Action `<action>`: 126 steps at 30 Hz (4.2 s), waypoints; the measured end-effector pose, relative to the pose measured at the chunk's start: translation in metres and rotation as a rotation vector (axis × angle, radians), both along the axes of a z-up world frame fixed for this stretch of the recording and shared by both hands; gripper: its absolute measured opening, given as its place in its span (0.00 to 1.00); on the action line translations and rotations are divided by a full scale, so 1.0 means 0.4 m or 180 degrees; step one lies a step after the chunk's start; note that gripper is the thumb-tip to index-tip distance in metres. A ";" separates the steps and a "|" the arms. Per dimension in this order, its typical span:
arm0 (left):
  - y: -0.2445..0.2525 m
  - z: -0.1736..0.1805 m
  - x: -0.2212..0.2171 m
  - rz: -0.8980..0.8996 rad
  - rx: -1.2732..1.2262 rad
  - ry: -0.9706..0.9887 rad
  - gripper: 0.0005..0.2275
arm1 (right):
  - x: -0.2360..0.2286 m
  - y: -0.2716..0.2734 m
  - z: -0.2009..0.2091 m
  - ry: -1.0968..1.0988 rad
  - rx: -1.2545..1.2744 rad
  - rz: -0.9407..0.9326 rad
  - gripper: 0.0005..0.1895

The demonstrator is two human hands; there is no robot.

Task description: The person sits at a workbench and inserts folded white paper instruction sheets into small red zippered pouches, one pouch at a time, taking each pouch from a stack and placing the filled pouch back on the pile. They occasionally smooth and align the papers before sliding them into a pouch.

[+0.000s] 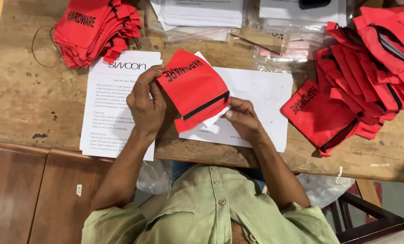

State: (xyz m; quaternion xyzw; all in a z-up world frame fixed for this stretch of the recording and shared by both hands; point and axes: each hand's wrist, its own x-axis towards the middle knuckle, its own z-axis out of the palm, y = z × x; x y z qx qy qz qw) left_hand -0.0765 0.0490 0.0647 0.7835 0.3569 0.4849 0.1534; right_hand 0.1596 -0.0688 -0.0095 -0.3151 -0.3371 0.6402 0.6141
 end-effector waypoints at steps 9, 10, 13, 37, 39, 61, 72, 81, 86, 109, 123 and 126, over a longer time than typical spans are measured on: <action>-0.042 0.108 0.050 0.0422 0.0773 0.0860 0.21 | -0.012 0.006 -0.035 -0.0382 -0.0279 -0.0613 0.11; -0.051 0.098 0.054 0.0564 0.0891 0.1004 0.21 | -0.015 0.008 -0.046 -0.0873 -0.0221 -0.0699 0.13; -0.112 0.081 0.105 -0.0617 -0.0251 0.0709 0.09 | -0.031 0.005 -0.005 -0.1162 -0.0337 -0.0711 0.14; -0.177 -0.045 0.047 -0.0710 -0.2749 -0.0533 0.07 | 0.024 0.011 0.006 -0.1800 -0.0262 -0.1928 0.17; -0.189 -0.025 0.041 -0.0582 -0.2540 -0.0212 0.08 | 0.008 0.012 0.002 -0.2154 -0.0361 -0.1726 0.17; -0.113 -0.102 0.130 -0.0472 -0.1547 0.0974 0.07 | -0.090 -0.241 0.045 -0.2948 -0.0623 -0.2597 0.20; -0.107 -0.096 0.140 -0.0572 -0.1745 0.0744 0.07 | -0.109 -0.197 0.008 -0.1849 -0.1061 -0.2271 0.15; -0.063 -0.148 0.172 -0.0505 -0.1245 0.1071 0.04 | -0.109 -0.198 -0.013 -0.2137 -0.0900 -0.1945 0.18; -0.054 -0.144 0.189 -0.0695 -0.1049 0.0888 0.02 | -0.105 -0.198 0.004 -0.2515 -0.0908 -0.1864 0.19; -0.126 -0.122 0.118 -0.0739 -0.0058 0.1191 0.11 | -0.116 -0.170 -0.005 -0.2177 -0.0503 -0.1792 0.20; -0.181 -0.106 0.126 -0.0967 -0.3210 -0.1635 0.25 | -0.102 -0.145 -0.007 -0.1640 -0.0471 -0.2454 0.20; -0.181 -0.056 0.137 -0.0717 -0.2817 -0.1215 0.28 | -0.090 -0.144 -0.030 -0.1684 -0.0530 -0.2474 0.20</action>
